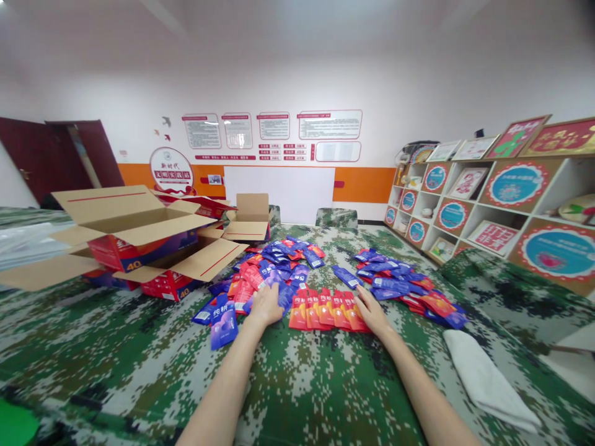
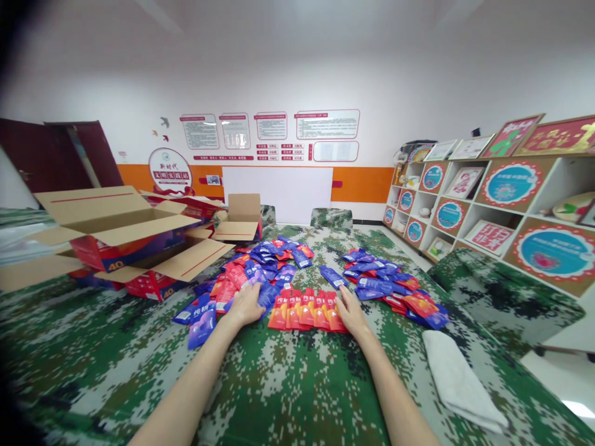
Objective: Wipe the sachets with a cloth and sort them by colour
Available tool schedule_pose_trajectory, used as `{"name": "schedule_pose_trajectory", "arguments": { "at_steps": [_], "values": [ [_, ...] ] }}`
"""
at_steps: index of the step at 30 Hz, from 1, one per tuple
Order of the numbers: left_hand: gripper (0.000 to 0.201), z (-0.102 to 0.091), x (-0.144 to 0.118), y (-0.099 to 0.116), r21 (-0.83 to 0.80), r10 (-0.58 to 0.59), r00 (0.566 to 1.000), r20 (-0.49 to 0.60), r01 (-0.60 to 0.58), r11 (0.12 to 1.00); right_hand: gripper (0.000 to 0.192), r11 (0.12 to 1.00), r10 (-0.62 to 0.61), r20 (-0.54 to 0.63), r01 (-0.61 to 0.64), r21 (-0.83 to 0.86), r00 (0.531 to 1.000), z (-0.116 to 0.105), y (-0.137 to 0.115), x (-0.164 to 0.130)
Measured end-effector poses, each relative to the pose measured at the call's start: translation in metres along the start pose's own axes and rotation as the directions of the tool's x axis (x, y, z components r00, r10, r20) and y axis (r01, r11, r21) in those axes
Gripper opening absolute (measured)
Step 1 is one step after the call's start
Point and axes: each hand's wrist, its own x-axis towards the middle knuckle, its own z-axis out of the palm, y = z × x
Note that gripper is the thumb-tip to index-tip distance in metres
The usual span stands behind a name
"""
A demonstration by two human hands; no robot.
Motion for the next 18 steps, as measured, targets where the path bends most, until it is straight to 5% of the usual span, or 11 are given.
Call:
{"name": "schedule_pose_trajectory", "arguments": {
  "at_steps": [7,12,18],
  "values": [
    [0.035,-0.022,-0.003,-0.038,-0.365,0.032,0.992,-0.124,-0.076,0.928,0.054,0.999,0.038,-0.009,-0.038,-0.005,0.999,0.0,0.002,0.003],
    [0.025,-0.029,-0.011,-0.07,-0.346,-0.013,0.978,-0.206,-0.06,0.936,0.055,0.998,-0.015,-0.037,0.013,-0.058,0.999,0.005,-0.02,0.018],
    [0.023,-0.021,-0.022,-0.09,-0.261,-0.009,0.985,-0.174,-0.037,0.965,0.049,0.983,-0.036,0.185,0.068,-0.172,0.982,0.039,-0.083,0.051]
  ]
}}
